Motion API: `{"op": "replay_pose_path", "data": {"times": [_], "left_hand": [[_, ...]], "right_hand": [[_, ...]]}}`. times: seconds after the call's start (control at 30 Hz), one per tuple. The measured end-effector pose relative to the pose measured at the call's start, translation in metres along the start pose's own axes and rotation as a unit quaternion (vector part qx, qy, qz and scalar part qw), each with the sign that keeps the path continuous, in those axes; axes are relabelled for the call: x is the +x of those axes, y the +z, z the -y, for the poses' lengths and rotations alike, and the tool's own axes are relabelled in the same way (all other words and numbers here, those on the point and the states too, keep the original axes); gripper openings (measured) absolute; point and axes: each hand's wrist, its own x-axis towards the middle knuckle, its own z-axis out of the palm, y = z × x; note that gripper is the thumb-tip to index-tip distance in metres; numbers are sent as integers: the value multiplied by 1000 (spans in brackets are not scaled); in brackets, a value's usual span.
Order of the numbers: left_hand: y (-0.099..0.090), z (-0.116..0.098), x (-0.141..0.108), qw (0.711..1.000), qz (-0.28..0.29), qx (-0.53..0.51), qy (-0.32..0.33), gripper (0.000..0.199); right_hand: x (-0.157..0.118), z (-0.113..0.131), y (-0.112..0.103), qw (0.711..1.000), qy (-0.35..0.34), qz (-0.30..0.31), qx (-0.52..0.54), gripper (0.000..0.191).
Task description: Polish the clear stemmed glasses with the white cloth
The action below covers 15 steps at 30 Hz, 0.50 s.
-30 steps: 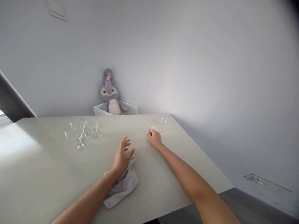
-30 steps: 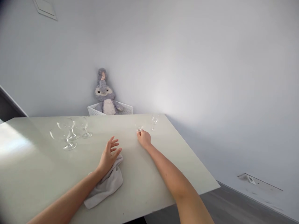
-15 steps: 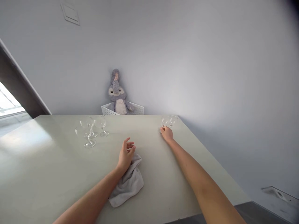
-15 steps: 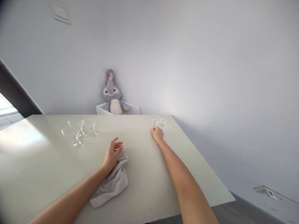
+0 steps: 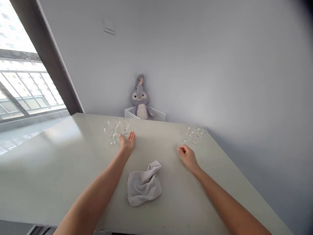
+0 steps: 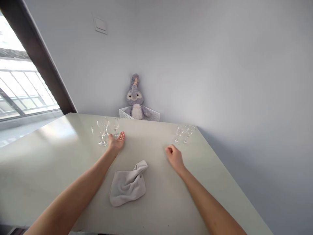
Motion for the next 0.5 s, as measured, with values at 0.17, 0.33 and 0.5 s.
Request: {"op": "replay_pose_path", "data": {"times": [0.17, 0.33, 0.5], "left_hand": [[10, -2, 7, 998, 26, -57, -3, 45], [13, -7, 8, 995, 50, -83, -5, 40], [11, -2, 0, 993, 87, -75, -24, 26]], "right_hand": [[-73, 81, 24, 930, -277, 236, 60, 21], [-112, 93, 59, 914, -264, 287, 109, 51], [-96, 75, 76, 935, -185, 274, 128, 15]]}}
